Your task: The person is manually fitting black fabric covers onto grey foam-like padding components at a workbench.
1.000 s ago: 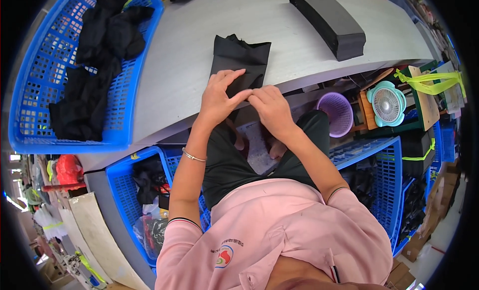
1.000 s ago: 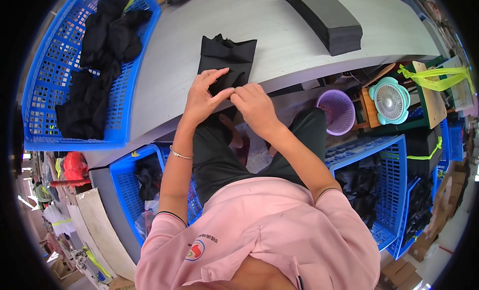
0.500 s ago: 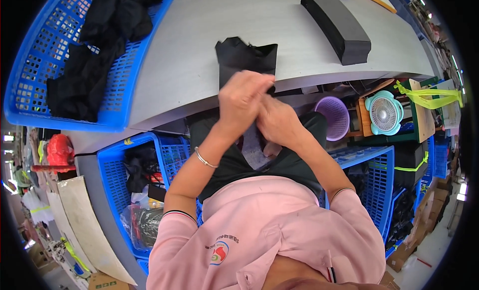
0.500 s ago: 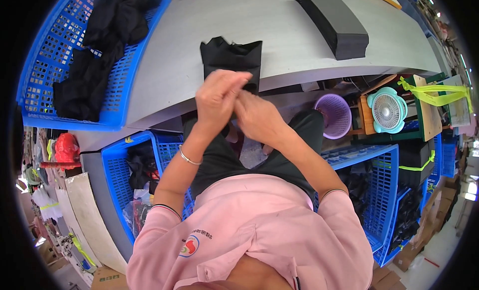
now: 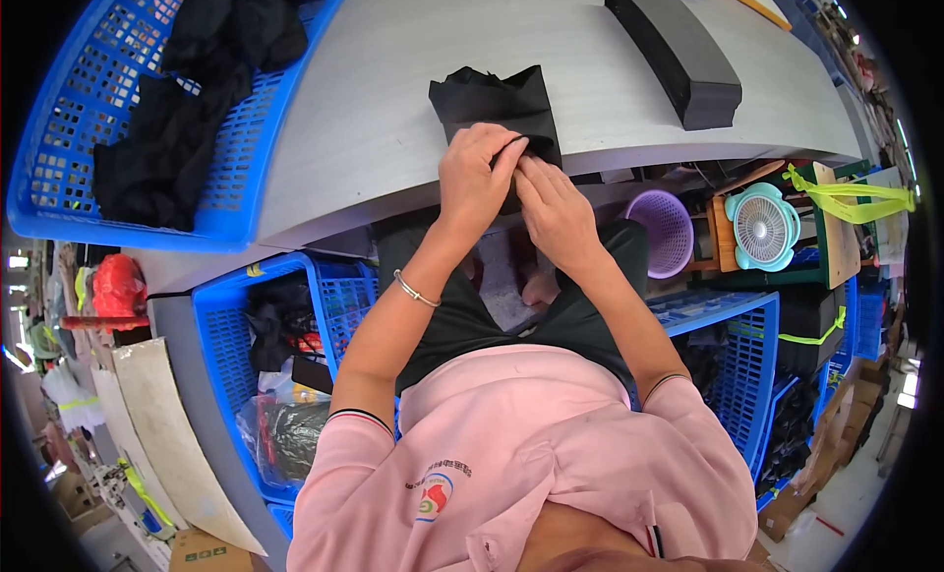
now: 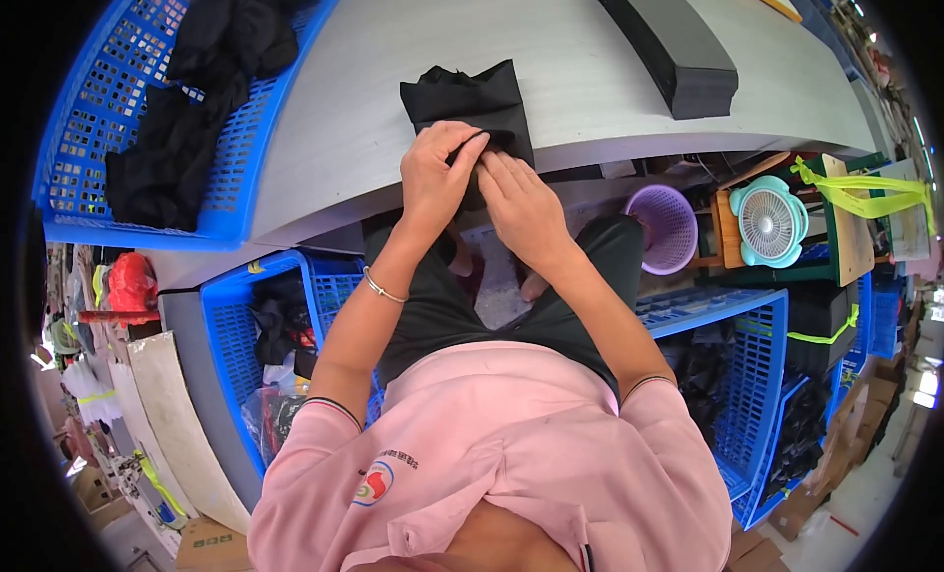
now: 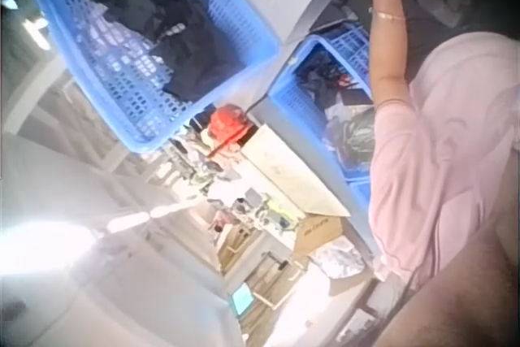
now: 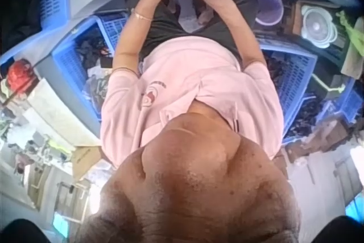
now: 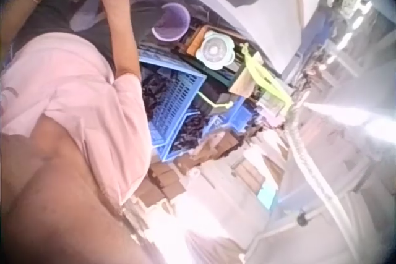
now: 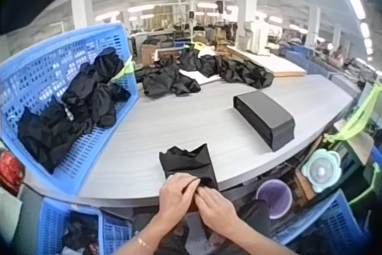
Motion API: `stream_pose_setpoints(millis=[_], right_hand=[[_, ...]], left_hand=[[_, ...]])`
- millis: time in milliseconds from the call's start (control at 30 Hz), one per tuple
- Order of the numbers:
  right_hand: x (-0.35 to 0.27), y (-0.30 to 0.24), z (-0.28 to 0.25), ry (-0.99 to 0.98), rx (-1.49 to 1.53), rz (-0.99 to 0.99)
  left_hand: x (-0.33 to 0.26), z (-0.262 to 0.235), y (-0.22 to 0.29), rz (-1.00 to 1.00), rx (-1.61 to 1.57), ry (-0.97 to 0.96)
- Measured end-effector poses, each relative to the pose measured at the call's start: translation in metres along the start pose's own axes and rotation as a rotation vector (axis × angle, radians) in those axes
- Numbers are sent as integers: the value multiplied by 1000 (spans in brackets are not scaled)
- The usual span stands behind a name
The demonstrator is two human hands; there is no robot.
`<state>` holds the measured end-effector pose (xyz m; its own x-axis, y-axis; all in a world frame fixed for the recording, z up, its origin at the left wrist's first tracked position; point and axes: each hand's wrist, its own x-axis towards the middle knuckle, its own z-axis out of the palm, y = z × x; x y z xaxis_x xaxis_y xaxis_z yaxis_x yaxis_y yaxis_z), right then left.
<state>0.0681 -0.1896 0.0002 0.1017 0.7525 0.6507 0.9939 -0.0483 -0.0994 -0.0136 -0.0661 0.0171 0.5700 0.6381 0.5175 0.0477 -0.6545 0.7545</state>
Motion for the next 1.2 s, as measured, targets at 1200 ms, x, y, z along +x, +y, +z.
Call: stream_pose_setpoints(millis=[1200], right_hand=[[-5,-7,-55,178,510,317]], left_hand=[[-3,-21,36,-116,-315,-189]])
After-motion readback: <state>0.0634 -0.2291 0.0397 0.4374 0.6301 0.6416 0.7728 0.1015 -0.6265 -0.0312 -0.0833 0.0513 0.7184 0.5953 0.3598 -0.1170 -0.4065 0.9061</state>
